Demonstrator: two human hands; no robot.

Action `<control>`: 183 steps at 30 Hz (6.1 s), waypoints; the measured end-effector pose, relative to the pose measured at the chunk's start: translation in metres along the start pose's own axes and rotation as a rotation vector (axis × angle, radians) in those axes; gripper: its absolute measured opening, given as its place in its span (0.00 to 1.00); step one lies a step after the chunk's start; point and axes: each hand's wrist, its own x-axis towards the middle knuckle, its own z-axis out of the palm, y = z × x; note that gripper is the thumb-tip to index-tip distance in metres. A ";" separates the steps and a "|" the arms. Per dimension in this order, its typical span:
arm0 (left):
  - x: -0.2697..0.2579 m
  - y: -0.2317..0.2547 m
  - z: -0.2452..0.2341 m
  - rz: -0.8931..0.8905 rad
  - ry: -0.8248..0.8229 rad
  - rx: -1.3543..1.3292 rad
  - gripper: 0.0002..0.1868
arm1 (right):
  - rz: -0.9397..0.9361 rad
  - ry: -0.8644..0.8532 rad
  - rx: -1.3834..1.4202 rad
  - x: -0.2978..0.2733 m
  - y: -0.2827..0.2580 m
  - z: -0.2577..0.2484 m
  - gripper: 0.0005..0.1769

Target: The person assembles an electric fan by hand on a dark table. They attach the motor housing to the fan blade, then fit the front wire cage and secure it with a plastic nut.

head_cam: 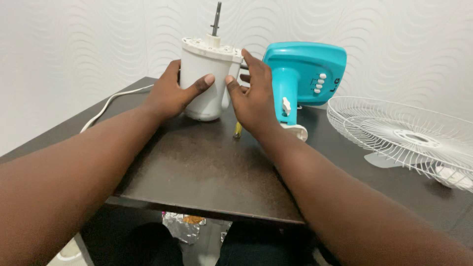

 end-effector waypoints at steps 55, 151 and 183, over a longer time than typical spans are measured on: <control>0.045 0.058 0.016 0.704 0.405 0.547 0.32 | 0.582 -0.342 -1.015 0.016 -0.008 -0.174 0.18; 0.113 0.061 -0.066 -0.105 -0.425 -0.712 0.49 | -0.501 -0.294 -0.487 0.080 -0.123 -0.076 0.09; 0.115 0.046 -0.068 -0.319 -0.164 -0.839 0.60 | 1.096 0.301 0.646 0.080 -0.023 -0.186 0.37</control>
